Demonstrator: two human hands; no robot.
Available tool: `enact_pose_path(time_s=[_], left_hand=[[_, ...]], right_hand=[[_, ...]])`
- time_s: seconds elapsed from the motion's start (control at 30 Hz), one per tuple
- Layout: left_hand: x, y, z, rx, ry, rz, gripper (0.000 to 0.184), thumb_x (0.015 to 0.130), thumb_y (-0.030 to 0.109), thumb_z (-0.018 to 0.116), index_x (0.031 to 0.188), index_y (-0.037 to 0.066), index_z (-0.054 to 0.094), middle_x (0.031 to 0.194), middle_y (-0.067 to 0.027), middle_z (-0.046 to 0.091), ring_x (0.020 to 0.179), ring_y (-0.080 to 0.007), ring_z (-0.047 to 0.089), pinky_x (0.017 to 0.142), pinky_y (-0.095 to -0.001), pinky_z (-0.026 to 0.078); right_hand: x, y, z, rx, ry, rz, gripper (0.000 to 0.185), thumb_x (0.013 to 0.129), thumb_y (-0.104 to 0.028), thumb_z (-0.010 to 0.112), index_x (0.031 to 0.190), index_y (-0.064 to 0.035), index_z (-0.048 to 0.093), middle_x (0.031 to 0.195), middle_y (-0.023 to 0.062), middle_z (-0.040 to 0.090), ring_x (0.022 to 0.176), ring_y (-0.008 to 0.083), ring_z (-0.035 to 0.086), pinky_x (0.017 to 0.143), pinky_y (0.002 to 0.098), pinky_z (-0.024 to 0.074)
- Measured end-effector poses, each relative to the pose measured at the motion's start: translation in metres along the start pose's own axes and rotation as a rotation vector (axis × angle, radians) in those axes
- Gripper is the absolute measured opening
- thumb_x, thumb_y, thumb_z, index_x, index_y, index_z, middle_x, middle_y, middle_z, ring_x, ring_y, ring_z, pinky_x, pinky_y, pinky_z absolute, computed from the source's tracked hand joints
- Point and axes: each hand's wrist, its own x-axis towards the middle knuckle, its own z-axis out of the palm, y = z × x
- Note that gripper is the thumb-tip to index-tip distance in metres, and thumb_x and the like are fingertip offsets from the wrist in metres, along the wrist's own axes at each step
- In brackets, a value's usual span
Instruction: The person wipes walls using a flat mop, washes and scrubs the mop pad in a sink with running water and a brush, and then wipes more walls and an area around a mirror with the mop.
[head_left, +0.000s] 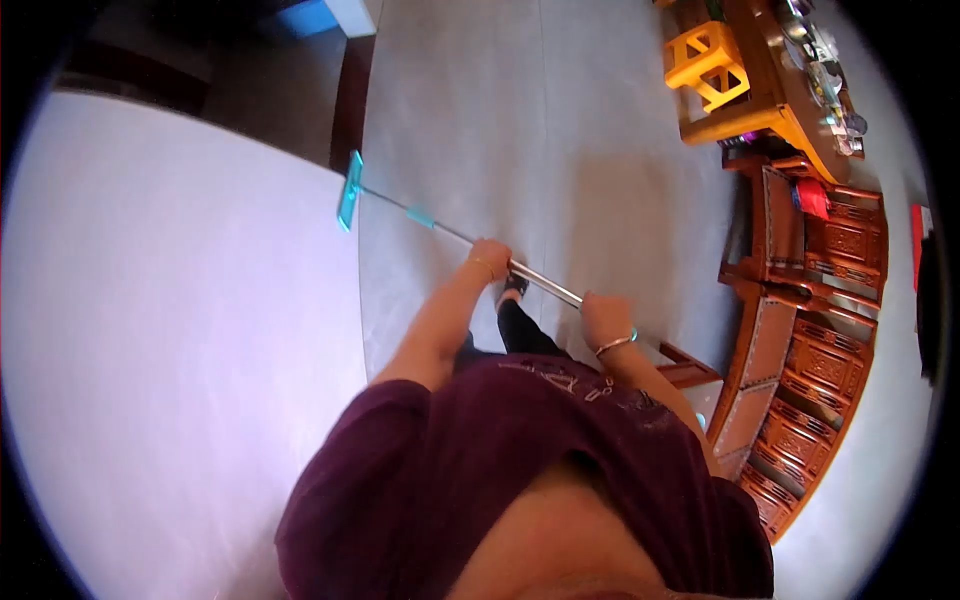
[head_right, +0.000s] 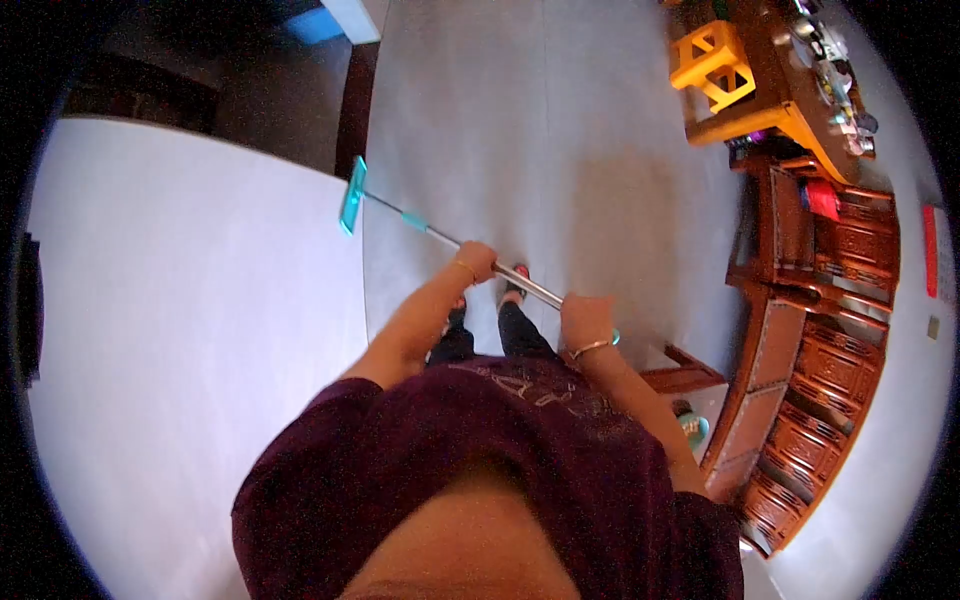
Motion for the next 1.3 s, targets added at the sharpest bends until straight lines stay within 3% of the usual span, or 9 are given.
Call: enact_pose_path(time_s=[0.27, 0.4, 0.67, 0.73, 0.8, 0.97, 1.13, 1.23, 1.3], left_hand=[[0.003, 0.034, -0.022, -0.025, -0.079, 0.111, 0.024, 0.07, 0.037, 0.066, 0.085, 0.018, 0.068, 0.083, -0.0067, 0.066, 0.087, -0.0275, 0.063, 0.084, -0.0444, 0.041], [-0.02, 0.085, -0.042, 0.018, 0.08, 0.434, 0.016, 0.073, 0.027, 0.062, 0.082, 0.014, 0.064, 0.077, -0.0079, 0.065, 0.081, -0.0288, 0.062, 0.088, -0.0474, 0.037], [-0.057, -0.034, -0.138, 0.313, 0.488, 0.315, 0.011, 0.069, 0.019, 0.063, 0.075, 0.012, 0.056, 0.071, -0.0055, 0.059, 0.073, -0.0254, 0.059, 0.07, -0.0392, 0.043], [-0.056, -0.024, -0.165, 0.277, 0.451, 0.428, 0.014, 0.067, 0.019, 0.064, 0.075, 0.011, 0.056, 0.069, -0.0053, 0.058, 0.069, -0.0266, 0.06, 0.064, -0.0405, 0.045], [-0.065, 0.005, -0.196, 0.308, 0.364, 0.407, 0.015, 0.065, 0.019, 0.064, 0.075, 0.01, 0.056, 0.067, -0.0058, 0.059, 0.066, -0.0284, 0.06, 0.058, -0.0422, 0.046], [-0.072, 0.078, -0.235, 0.444, 0.2, 0.488, 0.008, 0.063, 0.015, 0.062, 0.067, 0.01, 0.059, 0.066, -0.0079, 0.061, 0.064, -0.0294, 0.062, 0.056, -0.0414, 0.048], [-0.113, 0.125, -0.268, 0.595, 0.175, 0.474, 0.008, 0.064, 0.015, 0.062, 0.068, 0.008, 0.06, 0.067, -0.008, 0.061, 0.064, -0.0265, 0.062, 0.056, -0.039, 0.048], [-0.132, 0.133, -0.264, 0.643, 0.718, 0.594, 0.01, 0.067, 0.017, 0.061, 0.066, 0.008, 0.057, 0.064, -0.0062, 0.061, 0.064, -0.023, 0.062, 0.056, -0.0338, 0.045], [-0.131, 0.121, -0.278, 0.698, 0.759, 0.605, 0.01, 0.067, 0.016, 0.061, 0.065, 0.008, 0.056, 0.064, -0.0062, 0.06, 0.065, -0.0236, 0.062, 0.056, -0.0355, 0.046]], right_hand=[[-0.019, 0.049, 0.01, 0.112, 0.087, 0.084, 0.007, 0.07, -0.013, 0.059, 0.07, -0.0067, 0.061, 0.068, 0.0178, 0.06, 0.067, 0.037, 0.059, 0.062, 0.0462, 0.0467], [-0.094, 0.117, 0.003, 0.178, 0.068, 0.115, 0.017, 0.069, -0.025, 0.065, 0.071, -0.0087, 0.061, 0.068, 0.0167, 0.06, 0.068, 0.037, 0.059, 0.059, 0.0448, 0.0461], [-0.186, 0.173, 0.0, 0.489, -0.2, 0.324, 0.033, 0.068, -0.037, 0.071, 0.084, -0.0079, 0.066, 0.077, 0.0168, 0.064, 0.076, 0.0352, 0.062, 0.068, 0.0411, 0.0494], [-0.181, 0.206, 0.061, 0.657, -0.075, 0.215, 0.033, 0.067, -0.037, 0.071, 0.084, -0.0086, 0.066, 0.079, 0.0166, 0.064, 0.08, 0.0342, 0.062, 0.069, 0.0413, 0.0492], [-0.163, 0.238, 0.108, 0.497, -0.333, 0.2, 0.03, 0.067, -0.033, 0.07, 0.087, -0.0103, 0.066, 0.082, 0.0172, 0.065, 0.083, 0.0351, 0.062, 0.07, 0.0431, 0.0489], [-0.075, 0.198, 0.097, 0.267, -0.082, 0.337, 0.024, 0.067, -0.025, 0.068, 0.084, -0.0084, 0.065, 0.085, 0.0187, 0.064, 0.082, 0.0337, 0.063, 0.069, 0.0412, 0.0489], [0.004, 0.188, 0.11, 0.519, -0.337, 0.142, 0.029, 0.069, -0.027, 0.07, 0.088, -0.0075, 0.062, 0.081, 0.0172, 0.063, 0.075, 0.0308, 0.062, 0.066, 0.0405, 0.0473], [0.021, 0.195, 0.119, 0.629, -0.399, 0.089, 0.029, 0.07, -0.027, 0.07, 0.089, -0.0075, 0.061, 0.079, 0.0167, 0.062, 0.073, 0.0295, 0.061, 0.065, 0.0402, 0.0469], [0.03, 0.2, 0.126, 0.702, -0.433, 0.063, 0.029, 0.071, -0.027, 0.07, 0.09, -0.0076, 0.06, 0.078, 0.0163, 0.062, 0.072, 0.0287, 0.061, 0.064, 0.04, 0.0466]])
